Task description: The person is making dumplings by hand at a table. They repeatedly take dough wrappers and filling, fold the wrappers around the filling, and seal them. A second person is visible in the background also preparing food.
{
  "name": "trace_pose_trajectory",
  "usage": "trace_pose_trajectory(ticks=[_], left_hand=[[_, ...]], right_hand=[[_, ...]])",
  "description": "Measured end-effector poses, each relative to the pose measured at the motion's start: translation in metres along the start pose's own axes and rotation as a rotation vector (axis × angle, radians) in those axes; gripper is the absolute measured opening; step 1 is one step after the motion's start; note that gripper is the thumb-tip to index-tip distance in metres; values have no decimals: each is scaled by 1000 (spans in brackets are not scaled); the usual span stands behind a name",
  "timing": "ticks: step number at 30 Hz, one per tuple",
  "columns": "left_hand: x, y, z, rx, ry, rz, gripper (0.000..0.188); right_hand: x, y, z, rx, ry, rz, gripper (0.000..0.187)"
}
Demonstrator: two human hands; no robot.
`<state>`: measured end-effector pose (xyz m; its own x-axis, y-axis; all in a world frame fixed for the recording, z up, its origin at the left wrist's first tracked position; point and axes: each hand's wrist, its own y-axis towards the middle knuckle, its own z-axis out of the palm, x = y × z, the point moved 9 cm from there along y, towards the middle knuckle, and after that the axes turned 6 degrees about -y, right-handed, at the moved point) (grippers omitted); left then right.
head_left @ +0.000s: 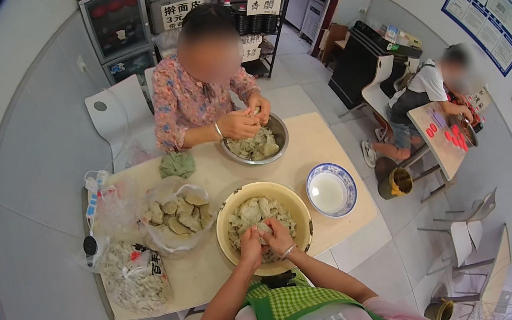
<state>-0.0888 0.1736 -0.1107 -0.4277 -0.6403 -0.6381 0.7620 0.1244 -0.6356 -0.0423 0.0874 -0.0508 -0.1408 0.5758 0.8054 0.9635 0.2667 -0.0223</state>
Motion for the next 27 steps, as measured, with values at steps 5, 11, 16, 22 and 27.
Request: trace_pose_trajectory(ticks=[5,11,16,22,27], left_hand=[[-5,-3,-8,-99,73,55,32],[-12,-1,-6,-94,503,133,41],[-17,-16,9,32,301,54,43],[-11,5,-4,76,-33,134,28],[-4,12,-17,78,0,132,25]], right_hand=[[-1,2,13,44,-163,16,29],[-17,17,1,-242,-256,-30,32],[-67,26,2,94,145,440,41],[-20,5,23,378,467,149,33],[-15,9,20,279,78,-60,28]])
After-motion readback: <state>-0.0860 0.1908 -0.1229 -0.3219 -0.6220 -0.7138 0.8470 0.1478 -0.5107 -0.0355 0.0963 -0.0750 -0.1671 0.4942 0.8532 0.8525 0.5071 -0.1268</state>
